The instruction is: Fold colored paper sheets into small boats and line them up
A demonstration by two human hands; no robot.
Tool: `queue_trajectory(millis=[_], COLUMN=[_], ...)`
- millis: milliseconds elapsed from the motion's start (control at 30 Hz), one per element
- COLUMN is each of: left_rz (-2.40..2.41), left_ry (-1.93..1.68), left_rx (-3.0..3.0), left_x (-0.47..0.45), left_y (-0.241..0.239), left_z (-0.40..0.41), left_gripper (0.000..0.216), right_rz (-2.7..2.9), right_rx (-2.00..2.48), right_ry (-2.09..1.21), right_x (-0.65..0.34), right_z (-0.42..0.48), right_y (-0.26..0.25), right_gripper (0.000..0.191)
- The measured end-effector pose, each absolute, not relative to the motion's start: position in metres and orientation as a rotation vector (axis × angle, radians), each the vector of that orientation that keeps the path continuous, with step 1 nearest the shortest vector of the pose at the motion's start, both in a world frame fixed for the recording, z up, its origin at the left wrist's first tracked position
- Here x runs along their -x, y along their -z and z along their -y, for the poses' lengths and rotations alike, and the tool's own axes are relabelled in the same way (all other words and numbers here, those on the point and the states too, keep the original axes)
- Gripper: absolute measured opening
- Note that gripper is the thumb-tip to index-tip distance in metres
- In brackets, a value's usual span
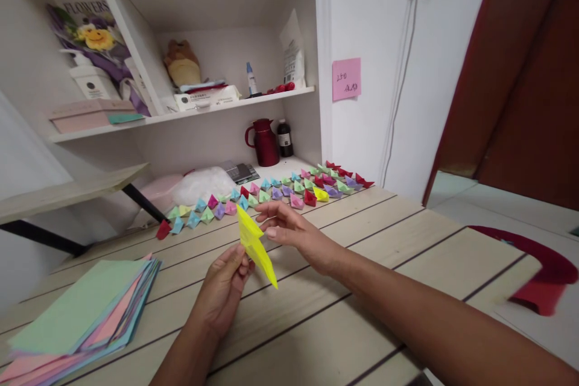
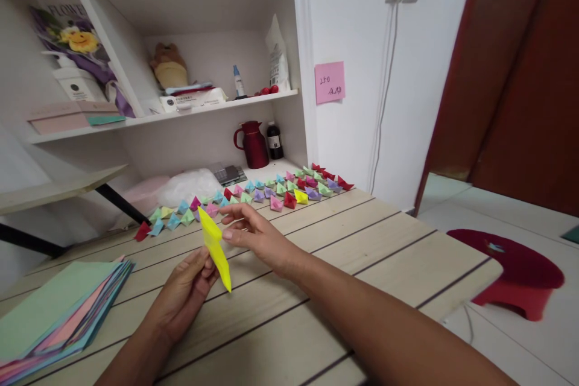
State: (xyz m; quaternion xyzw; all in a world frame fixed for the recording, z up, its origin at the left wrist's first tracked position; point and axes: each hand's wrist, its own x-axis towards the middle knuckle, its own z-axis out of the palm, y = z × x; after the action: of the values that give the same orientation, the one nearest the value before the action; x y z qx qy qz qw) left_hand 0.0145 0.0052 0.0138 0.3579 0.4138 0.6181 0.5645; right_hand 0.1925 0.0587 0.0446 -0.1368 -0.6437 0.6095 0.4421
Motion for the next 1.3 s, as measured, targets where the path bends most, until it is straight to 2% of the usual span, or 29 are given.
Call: queue_trajectory(millis=[467, 667, 867, 933, 1067, 1300], left_rz=[-0.961, -0.968, -0.988, -0.988, -1.028, -1.376], left_ry=[-1.405, -1.384, -1.376, -1.385, -1.380, -1.201], left_rx=[-0.860, -0.900, -0.939, -0.957, -0.971, -1.305], left_x=[-0.012, -0.012, -0.011, -0.010, -0.009, -0.007], left_y=[-0.008, -0.007, -0.005, -0.004, -0.002, -0.007], left_z=[-0.007, -0.007, -0.009, -0.010, -0.011, -0.014], left_gripper=[0.017, 0.017, 0.019, 0.019, 0.019, 0.022], right_rz=[1.593, 1.624, 1.903, 1.946, 1.926, 1.956], right_rx=[0.341, 0.359, 0.433, 0.449, 0.478, 0.540], right_ry=[-1.560, -1.505, -1.206, -1.162, -1.145, -1.230], right_x=[-0.188, -0.189, -0.189, -0.189, -0.188, -0.193], right_z=[-0.062, -0.067, -0.059, -0.060, -0.068, -0.076], right_y=[-0.041, -0.038, -0.042, -0.040, -0.034, -0.031], right_gripper=[0.026, 0.030, 0.049, 0.047, 0.031, 0.037])
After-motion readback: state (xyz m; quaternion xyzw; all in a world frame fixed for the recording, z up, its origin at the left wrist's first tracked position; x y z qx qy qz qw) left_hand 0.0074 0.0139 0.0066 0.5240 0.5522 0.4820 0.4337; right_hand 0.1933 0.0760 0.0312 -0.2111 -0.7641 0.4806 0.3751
